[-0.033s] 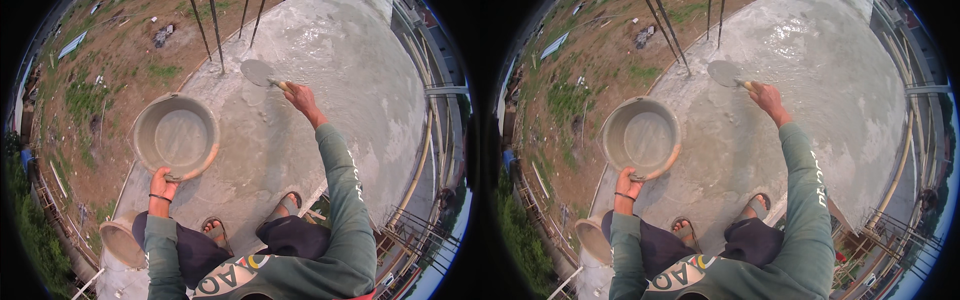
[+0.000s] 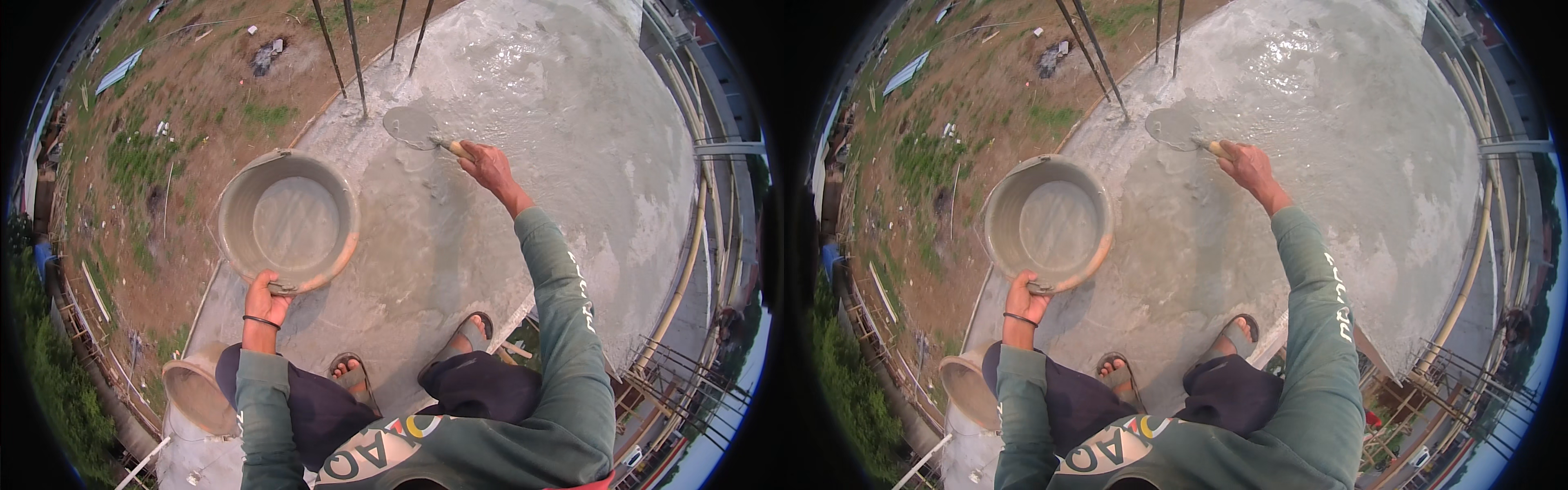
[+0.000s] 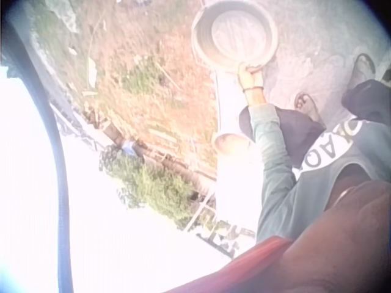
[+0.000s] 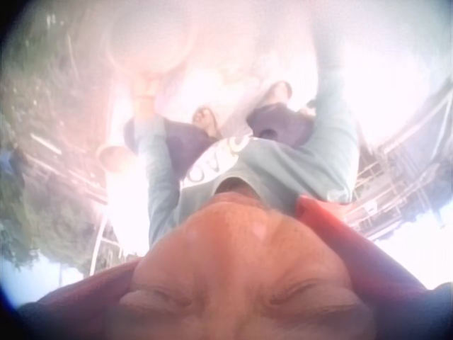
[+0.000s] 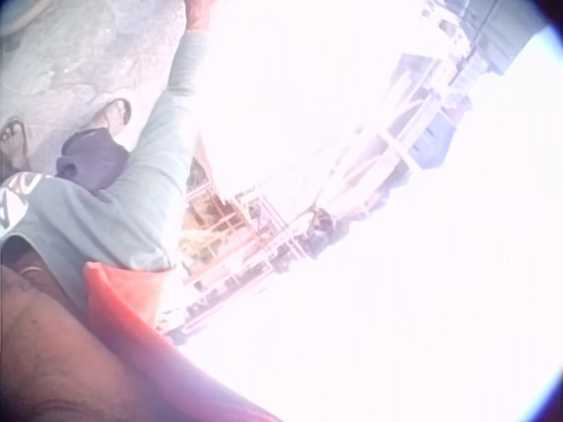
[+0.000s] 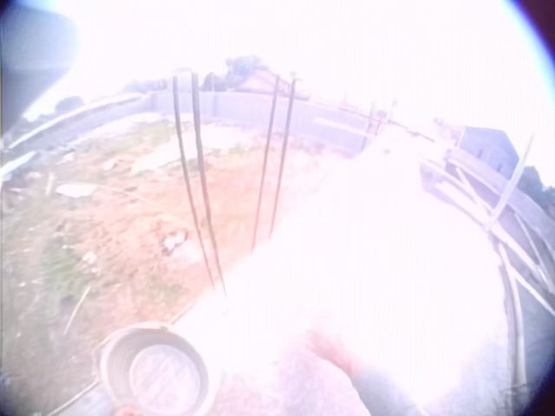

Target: The person smooths a wet concrete surface using a trowel. They repeatedly scoop water from a bucket and pour it onto the concrete, then spread and level the surface with the trowel.

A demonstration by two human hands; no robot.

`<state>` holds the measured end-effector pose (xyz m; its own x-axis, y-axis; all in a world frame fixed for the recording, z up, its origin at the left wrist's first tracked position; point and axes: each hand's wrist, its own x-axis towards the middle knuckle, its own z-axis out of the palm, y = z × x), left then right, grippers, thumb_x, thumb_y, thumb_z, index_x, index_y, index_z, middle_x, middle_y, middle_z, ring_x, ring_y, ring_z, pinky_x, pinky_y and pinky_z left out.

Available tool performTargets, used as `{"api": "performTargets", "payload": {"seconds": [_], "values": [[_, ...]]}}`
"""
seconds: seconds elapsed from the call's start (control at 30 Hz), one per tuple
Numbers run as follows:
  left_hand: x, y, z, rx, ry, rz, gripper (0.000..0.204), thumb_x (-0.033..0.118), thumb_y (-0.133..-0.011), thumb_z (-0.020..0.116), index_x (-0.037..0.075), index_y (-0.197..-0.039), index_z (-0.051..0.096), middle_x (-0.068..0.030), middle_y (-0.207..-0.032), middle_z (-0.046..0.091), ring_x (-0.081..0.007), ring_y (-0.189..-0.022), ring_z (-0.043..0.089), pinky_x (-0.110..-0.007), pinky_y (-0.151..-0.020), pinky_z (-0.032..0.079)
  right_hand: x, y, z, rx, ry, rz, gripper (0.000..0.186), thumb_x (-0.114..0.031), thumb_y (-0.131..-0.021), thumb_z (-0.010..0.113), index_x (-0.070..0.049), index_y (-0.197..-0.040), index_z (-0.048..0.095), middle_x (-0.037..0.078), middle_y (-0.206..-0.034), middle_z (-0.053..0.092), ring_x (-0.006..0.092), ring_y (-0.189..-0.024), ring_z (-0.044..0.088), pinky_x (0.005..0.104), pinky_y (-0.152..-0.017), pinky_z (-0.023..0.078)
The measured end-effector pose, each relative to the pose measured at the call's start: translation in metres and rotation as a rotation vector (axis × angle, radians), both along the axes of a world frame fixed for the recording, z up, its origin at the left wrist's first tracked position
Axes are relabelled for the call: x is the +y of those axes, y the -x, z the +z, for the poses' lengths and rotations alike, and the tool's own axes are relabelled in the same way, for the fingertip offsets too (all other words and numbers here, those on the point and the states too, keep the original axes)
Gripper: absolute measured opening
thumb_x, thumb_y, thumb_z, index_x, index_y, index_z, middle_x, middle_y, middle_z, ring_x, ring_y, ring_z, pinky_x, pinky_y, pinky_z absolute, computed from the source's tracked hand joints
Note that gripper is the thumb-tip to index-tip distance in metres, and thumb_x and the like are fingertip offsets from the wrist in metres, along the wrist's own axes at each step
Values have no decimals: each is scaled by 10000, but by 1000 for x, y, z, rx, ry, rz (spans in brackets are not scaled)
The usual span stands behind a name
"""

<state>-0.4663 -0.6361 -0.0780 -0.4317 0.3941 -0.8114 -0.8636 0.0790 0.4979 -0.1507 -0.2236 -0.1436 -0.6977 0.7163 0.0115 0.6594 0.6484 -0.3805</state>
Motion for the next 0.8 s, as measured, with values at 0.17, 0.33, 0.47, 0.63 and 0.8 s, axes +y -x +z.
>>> {"api": "performTargets", "payload": {"seconds": [0.17, 0.33, 0.47, 0.63, 0.8], "values": [[2, 1, 1, -6, -4, -31, 550, 36, -793, 563, -4, -1322, 418, -160, -1247, 552, -342, -1122, 590, -514, -927, 543, -40, -29, -6, 11, -55, 111, 353, -281, -846, 683, -140, -1170, 667, 136, -867, 693, 344, -806, 677, 453, -697, 539], [6, -1, 7, 14, -11, -13, 564, 36, -797, 563, 1, -1337, 403, -154, -1252, 552, -342, -1121, 593, -522, -925, 545, -43, -50, -3, -13, -77, -462, 351, -289, -853, 676, -142, -1172, 670, 165, -919, 709, 366, -825, 682, 471, -695, 533], [8, -3, 8, 22, 8, -19, 569, 36, -796, 569, 7, -1339, 403, -143, -1250, 555, -337, -1118, 596, -524, -927, 543, -103, -48, -3, -48, 65, -332, 352, -274, -857, 669, -146, -1184, 657, 169, -921, 704, 373, -829, 679, 487, -677, 529], [8, 1, 5, -3, -7, -29, 518, 24, -797, 575, 14, -1298, 445, -133, -1247, 572, -328, -1126, 598, -501, -942, 537, -122, -59, 3, -35, 51, -161, 358, -275, -861, 670, -146, -1192, 633, 153, -918, 697, 373, -827, 674, 493, -662, 524], [9, 2, 4, 8, 16, -35, 478, 31, -810, 574, 3, -1273, 459, -136, -1230, 578, -325, -1121, 600, -494, -935, 545, -75, -93, -1, -18, -96, -462, 347, -279, -832, 698, -137, -1144, 642, 136, -857, 681, 373, -758, 665, 489, -634, 522]]}}
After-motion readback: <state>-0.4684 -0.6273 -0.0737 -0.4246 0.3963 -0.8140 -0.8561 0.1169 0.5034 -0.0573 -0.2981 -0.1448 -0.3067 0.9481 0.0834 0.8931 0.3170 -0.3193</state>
